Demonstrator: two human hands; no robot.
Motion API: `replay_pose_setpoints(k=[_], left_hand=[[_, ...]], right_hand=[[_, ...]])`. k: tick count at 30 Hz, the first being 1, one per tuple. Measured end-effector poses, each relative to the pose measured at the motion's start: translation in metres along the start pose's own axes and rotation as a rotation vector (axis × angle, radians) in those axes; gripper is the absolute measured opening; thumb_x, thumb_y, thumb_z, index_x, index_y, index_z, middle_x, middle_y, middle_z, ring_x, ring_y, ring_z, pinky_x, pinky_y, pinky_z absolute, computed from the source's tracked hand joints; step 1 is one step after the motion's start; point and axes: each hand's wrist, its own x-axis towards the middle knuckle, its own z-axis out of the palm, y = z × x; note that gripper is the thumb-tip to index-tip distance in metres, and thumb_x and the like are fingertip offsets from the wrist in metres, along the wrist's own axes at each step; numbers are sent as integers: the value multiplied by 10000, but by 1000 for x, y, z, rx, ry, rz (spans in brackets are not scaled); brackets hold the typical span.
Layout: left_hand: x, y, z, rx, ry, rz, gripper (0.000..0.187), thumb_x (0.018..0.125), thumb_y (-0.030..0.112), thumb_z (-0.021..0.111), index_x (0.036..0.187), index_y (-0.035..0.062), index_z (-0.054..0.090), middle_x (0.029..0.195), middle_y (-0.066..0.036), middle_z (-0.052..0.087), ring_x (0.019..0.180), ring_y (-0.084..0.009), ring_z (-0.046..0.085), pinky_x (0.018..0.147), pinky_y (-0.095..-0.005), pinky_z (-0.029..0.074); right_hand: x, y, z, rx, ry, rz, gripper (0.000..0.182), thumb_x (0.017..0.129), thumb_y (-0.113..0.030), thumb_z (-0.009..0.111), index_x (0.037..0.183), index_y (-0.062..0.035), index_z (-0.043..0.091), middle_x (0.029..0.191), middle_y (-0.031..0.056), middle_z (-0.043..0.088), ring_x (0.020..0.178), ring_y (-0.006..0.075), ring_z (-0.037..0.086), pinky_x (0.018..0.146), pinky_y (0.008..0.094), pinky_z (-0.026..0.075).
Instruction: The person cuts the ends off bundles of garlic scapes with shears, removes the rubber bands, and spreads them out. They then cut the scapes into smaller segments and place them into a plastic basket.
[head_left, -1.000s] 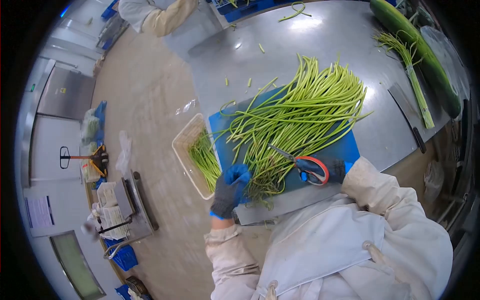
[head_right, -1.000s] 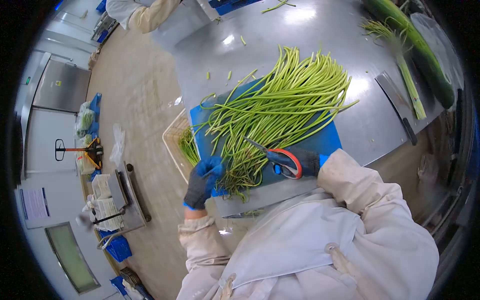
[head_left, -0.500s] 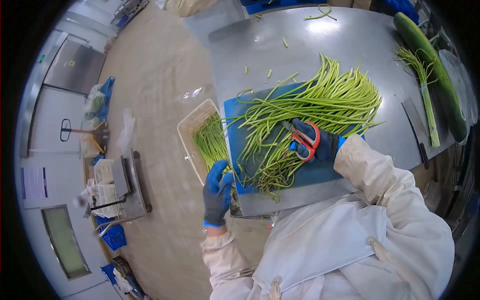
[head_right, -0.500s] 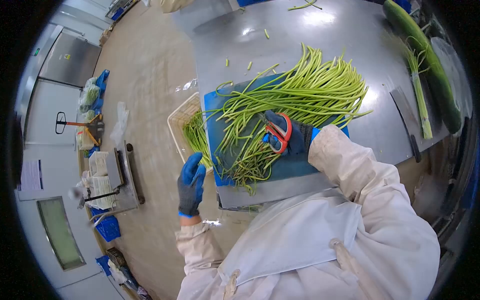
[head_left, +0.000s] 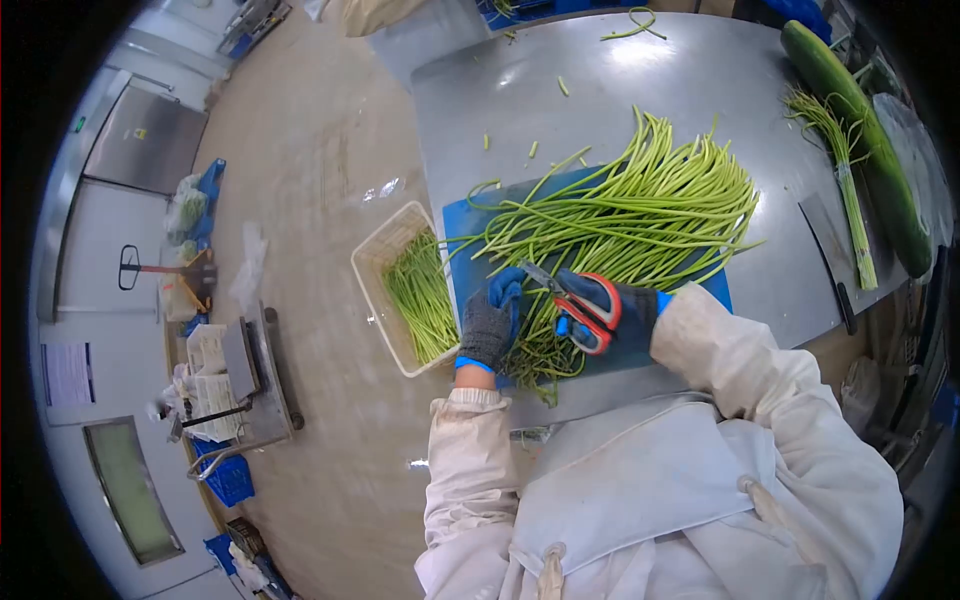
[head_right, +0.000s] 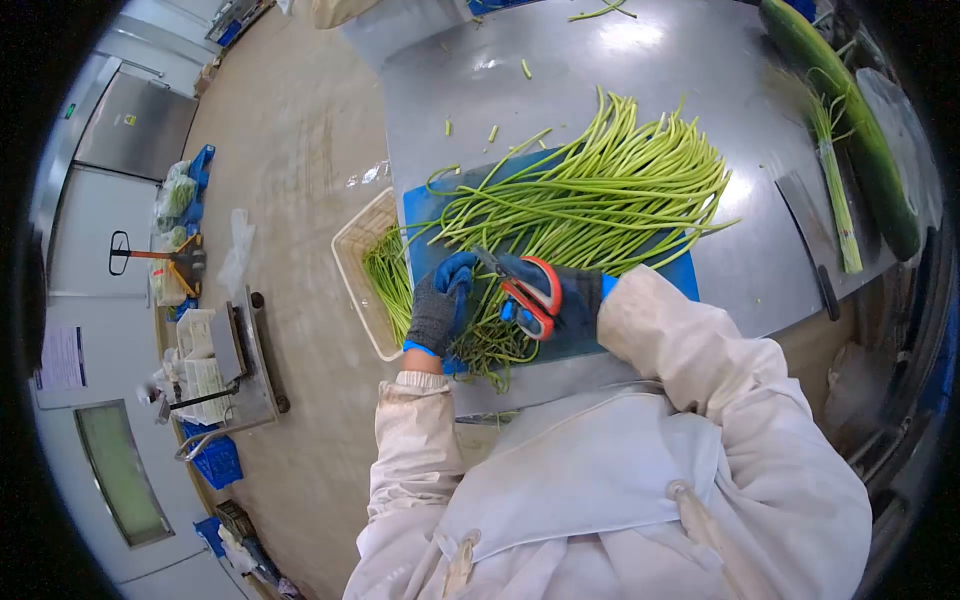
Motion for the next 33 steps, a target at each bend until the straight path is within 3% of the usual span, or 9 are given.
replay_pose_setpoints(k=[2, 4, 6, 8, 10, 11, 20, 23, 33], left_hand=[[-1, -2, -6, 0, -59, -185, 231, 869, 170, 532, 1057, 53, 600, 1047, -142, 613, 981, -274, 583, 870, -340, 432], [-2, -14, -8, 34, -43, -124, 237, 856, 172, 532, 1053, 58, 595, 1044, -153, 608, 974, -312, 571, 863, -371, 429], [-7, -21, -4, 54, -22, -77, 243, 842, 175, 532, 1050, 63, 590, 1040, -163, 602, 967, -349, 558, 855, -402, 427], [-6, -22, 0, 139, 11, -33, 266, 830, 207, 548, 1054, 68, 583, 1017, -159, 599, 980, -334, 544, 856, -412, 416], [-3, -9, 1, 277, -27, -51, 276, 819, 227, 559, 1046, 72, 587, 1010, -158, 593, 973, -337, 539, 840, -424, 416], [-2, 0, 1, 423, -68, -66, 286, 809, 246, 570, 1038, 76, 590, 1003, -158, 586, 965, -340, 534, 825, -435, 416], [-11, 16, 11, 583, -63, -164, 440, 756, 271, 627, 1159, 128, 520, 1128, -164, 505, 1041, -355, 466, 859, -479, 367], [-16, 9, 8, 529, -24, -115, 387, 751, 267, 629, 1109, 139, 557, 1104, -154, 515, 1023, -351, 472, 850, -480, 367], [-11, 27, 11, 571, -155, -201, 248, 768, 248, 596, 994, 145, 606, 1057, -140, 523, 1004, -354, 470, 825, -501, 368]], right_hand=[[5, 12, -10, 854, -123, 873, 388, 886, -468, 487, 911, -83, 523, 703, 38, 541, 575, 123, 519, 510, 241, 430], [-3, -16, -14, 391, -53, 719, 401, 890, -448, 490, 1026, -74, 536, 765, 58, 567, 661, 186, 568, 562, 261, 475], [-31, 22, -29, 1115, 28, 1056, 408, 885, -452, 495, 1037, -76, 536, 809, 83, 584, 726, 186, 589, 572, 272, 492], [-44, 31, -34, 1228, -55, 1074, 419, 879, -466, 494, 1023, -77, 549, 822, 99, 602, 754, 194, 604, 571, 286, 507], [-44, 9, -28, 455, -92, 637, 413, 876, -484, 487, 948, -85, 564, 769, 99, 617, 652, 185, 603, 530, 280, 498], [-35, 14, -30, 883, -29, 1032, 402, 878, -490, 481, 881, -96, 565, 725, 79, 613, 567, 159, 575, 491, 275, 471], [-11, 13, -7, 584, -75, 704, 349, 899, -435, 480, 898, -99, 573, 726, 36, 597, 610, 121, 558, 531, 252, 448], [-22, 23, -22, 1105, -25, 1064, 410, 889, -469, 474, 896, -71, 576, 730, 80, 623, 567, 139, 574, 504, 273, 476], [-41, 9, -22, 808, -85, 1091, 518, 858, -568, 439, 850, -65, 564, 626, 78, 591, 461, 149, 546, 425, 265, 439]])
